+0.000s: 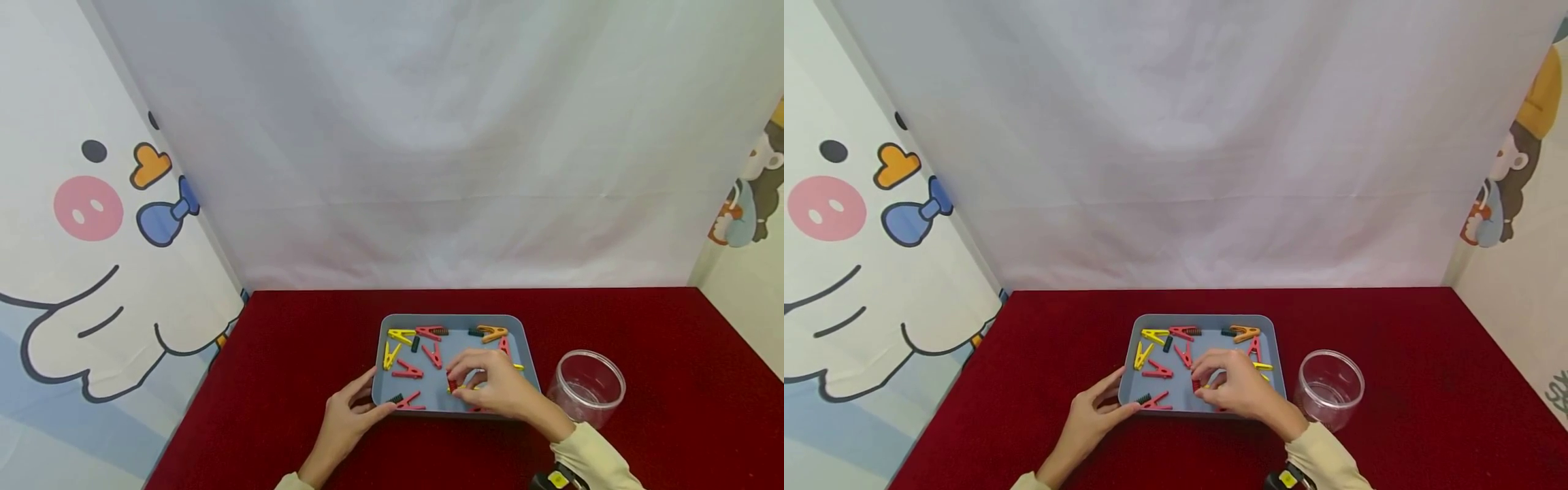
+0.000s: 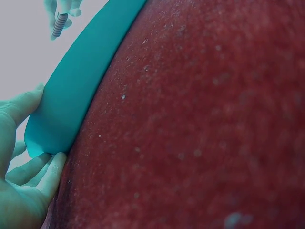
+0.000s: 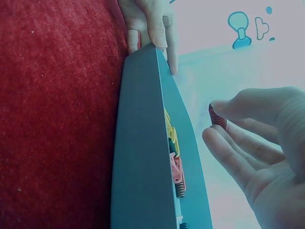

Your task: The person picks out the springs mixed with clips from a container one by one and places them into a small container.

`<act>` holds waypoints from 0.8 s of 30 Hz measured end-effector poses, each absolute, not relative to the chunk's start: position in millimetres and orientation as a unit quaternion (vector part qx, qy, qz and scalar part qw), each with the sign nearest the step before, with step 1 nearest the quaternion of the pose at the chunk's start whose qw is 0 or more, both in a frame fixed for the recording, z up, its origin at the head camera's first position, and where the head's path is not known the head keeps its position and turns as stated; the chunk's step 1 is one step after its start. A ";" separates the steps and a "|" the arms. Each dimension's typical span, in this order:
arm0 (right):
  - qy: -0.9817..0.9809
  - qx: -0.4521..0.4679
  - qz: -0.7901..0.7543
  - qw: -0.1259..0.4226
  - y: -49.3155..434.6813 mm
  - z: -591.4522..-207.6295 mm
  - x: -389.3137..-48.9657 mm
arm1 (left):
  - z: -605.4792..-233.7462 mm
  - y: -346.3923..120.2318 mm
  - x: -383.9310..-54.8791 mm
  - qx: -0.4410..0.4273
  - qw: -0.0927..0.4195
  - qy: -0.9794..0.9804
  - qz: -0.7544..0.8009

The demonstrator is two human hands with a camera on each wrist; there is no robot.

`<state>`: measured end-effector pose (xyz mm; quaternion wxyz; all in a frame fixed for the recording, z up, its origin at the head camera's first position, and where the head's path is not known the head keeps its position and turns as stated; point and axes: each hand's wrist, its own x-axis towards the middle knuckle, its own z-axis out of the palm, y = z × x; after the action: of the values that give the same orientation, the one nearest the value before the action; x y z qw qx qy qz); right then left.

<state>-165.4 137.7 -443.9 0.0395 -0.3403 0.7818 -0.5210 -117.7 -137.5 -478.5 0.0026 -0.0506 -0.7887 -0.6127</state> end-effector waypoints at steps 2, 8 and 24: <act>0.786 -0.338 -0.517 0.034 138.1 -440.2 -162.9 | -479.4 -137.8 -117.9 -0.050 0.002 -0.788 -0.613; 0.794 -0.327 -0.511 0.037 141.5 -435.1 -161.2 | -477.6 -137.5 -117.0 -0.048 0.002 -0.789 -0.613; 0.789 -0.319 -0.525 0.033 154.2 -429.5 -159.4 | -509.5 -142.7 -128.8 -0.040 0.005 -0.791 -0.610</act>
<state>-159.4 154.2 -429.5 0.0330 -0.3187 0.7887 -0.5247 -128.8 -142.7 -509.5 0.0048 -0.0400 -0.7914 -0.6100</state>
